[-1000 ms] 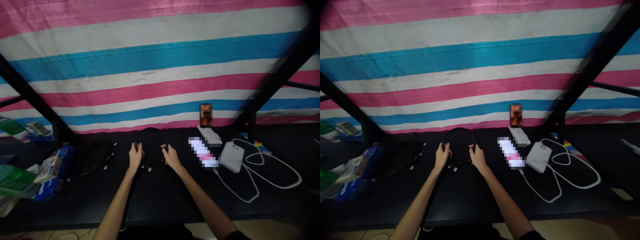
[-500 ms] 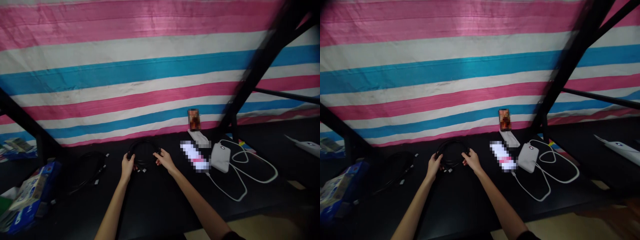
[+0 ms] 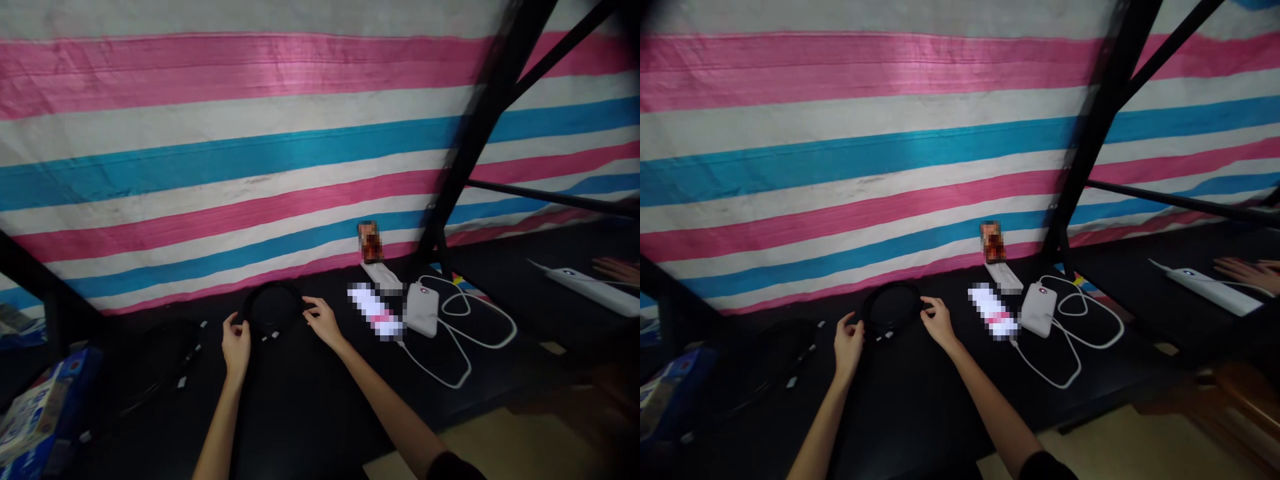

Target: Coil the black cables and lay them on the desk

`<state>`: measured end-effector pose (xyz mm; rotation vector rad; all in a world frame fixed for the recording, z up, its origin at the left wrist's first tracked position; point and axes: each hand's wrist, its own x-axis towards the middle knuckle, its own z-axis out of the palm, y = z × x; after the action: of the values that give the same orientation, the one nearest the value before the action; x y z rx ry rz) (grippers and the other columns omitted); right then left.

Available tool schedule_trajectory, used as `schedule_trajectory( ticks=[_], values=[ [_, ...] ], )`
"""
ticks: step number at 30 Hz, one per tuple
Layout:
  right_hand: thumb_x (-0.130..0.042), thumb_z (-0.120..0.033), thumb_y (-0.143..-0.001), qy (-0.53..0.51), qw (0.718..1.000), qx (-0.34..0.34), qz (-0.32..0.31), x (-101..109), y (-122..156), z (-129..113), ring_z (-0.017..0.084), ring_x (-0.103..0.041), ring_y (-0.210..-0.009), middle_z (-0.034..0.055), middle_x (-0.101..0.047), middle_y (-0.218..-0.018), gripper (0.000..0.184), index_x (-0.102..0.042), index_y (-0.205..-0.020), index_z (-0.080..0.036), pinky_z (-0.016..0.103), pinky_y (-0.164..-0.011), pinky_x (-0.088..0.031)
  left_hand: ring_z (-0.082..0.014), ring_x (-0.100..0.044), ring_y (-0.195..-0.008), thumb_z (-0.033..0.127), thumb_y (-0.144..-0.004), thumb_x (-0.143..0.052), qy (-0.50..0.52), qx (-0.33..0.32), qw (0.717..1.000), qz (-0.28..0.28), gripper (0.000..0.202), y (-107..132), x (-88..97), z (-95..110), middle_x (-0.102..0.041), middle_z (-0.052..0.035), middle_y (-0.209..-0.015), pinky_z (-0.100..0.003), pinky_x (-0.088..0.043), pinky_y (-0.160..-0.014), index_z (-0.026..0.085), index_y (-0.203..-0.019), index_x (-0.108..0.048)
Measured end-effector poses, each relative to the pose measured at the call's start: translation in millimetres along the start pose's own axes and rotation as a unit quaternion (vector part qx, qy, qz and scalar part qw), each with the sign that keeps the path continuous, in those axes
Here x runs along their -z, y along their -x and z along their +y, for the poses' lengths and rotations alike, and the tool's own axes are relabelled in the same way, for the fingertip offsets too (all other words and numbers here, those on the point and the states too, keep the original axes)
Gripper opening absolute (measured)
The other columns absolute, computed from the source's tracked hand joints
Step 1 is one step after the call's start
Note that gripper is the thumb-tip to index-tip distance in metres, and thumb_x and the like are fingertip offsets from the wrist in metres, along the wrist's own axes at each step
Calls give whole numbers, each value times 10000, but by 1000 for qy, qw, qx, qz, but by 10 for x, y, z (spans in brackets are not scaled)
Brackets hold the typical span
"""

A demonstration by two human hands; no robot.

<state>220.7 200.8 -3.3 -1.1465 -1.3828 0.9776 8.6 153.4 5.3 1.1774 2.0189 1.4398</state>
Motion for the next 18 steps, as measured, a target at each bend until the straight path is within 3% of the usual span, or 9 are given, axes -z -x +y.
schedule_trajectory(
  ticks=[6,14,18],
  values=[
    [-471,-101,-732,75,995,57,22,19,49,-27,107,-572,-615,32,-587,-892,264,-649,-905,-189,268,-607,-517,-155,-568,-583,345,-793,-423,-76,-10,996,-47,285,72,22,55,-581,14,-635,-242,-372,-518,208,-1003,-560],
    [-484,-108,-755,149,985,88,-11,10,112,-132,97,-559,-616,-7,-604,-896,233,-656,-851,-233,244,-623,-444,-158,-586,-621,317,-840,-387,-161,-26,983,-86,223,160,13,181,-637,15,-671,-236,-318,-529,260,-957,-569],
    [-479,-121,-777,199,975,88,-35,10,130,-154,99,-573,-646,-18,-613,-918,234,-652,-868,-251,229,-617,-426,-168,-600,-628,322,-838,-386,-182,-36,980,-67,229,156,-10,172,-653,9,-697,-243,-336,-531,259,-984,-552]
  ],
)
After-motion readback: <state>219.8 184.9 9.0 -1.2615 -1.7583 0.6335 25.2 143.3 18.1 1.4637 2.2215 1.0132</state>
